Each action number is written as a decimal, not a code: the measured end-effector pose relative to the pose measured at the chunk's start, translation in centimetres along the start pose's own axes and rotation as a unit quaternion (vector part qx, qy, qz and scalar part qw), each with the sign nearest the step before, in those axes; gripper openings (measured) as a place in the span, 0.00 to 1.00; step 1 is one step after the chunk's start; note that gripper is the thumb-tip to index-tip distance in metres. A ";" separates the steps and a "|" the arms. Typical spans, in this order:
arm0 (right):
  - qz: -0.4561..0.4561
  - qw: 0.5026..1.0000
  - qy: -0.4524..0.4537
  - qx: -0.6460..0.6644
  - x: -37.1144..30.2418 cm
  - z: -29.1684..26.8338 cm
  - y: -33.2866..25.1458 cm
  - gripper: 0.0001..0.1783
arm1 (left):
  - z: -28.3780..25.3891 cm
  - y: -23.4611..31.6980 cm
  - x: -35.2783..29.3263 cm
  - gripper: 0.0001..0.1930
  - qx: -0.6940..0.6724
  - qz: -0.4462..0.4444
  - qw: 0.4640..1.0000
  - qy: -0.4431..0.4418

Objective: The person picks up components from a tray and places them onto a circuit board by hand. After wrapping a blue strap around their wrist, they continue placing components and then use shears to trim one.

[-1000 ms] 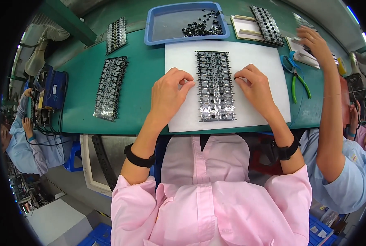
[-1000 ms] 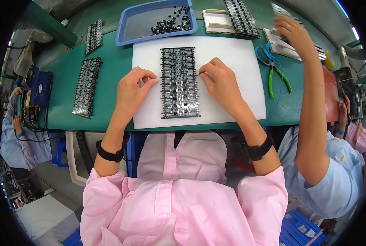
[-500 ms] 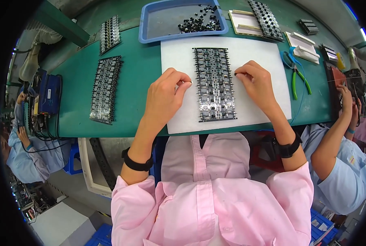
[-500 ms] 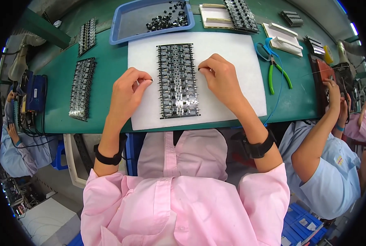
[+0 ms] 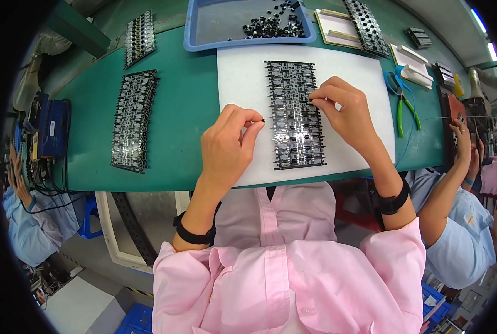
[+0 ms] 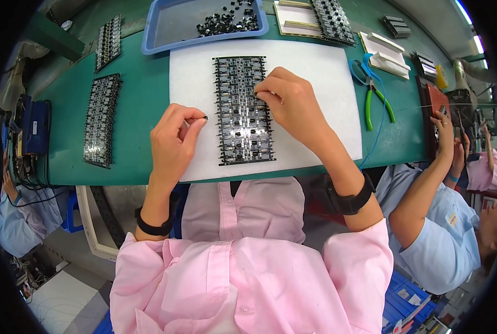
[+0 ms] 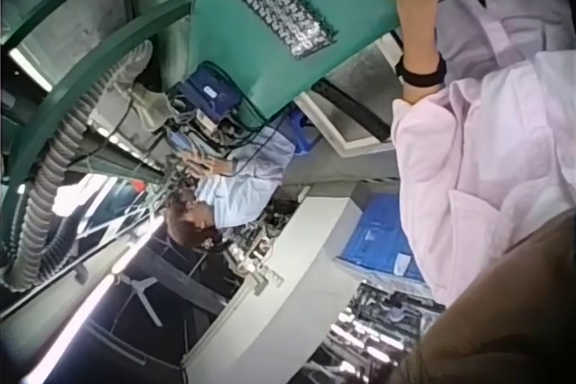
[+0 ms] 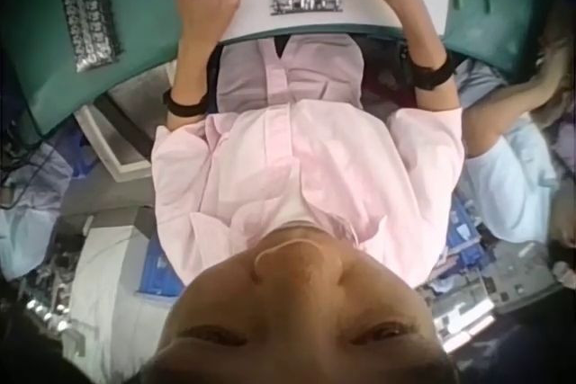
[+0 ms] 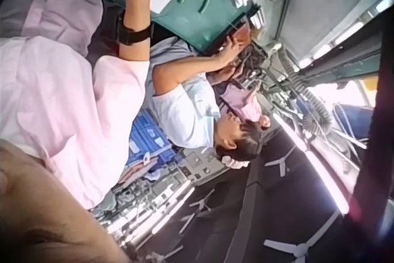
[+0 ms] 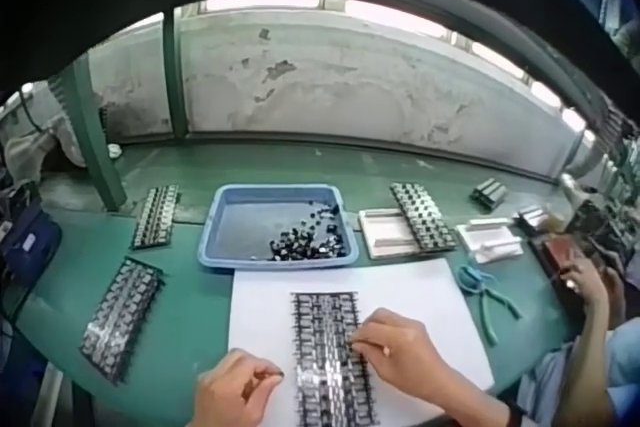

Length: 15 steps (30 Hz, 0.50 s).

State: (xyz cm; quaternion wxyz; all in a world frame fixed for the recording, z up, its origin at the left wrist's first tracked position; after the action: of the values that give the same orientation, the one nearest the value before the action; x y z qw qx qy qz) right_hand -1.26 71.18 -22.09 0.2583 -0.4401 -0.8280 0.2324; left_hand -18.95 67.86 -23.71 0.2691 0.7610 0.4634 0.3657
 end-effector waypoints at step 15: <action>-0.025 0.999 -0.011 -0.036 0.2 1.4 -0.4 0.05 | 0.4 -0.3 0.2 0.04 0.025 0.001 1.000 0.004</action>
State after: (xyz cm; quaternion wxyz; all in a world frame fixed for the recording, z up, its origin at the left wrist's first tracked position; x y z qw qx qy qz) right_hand -2.47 70.93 -22.84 0.2389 -0.4255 -0.8496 0.2002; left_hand -18.67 68.10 -24.10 0.2474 0.7665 0.4726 0.3577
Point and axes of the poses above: each hand's wrist, its own x-axis towards the middle knuckle, its own z-axis out of the palm, y = z × x, the point moved 8 cm from there along x, towards the middle knuckle, and after that the axes turned 14 degrees about -y, right-handed, at the moved point
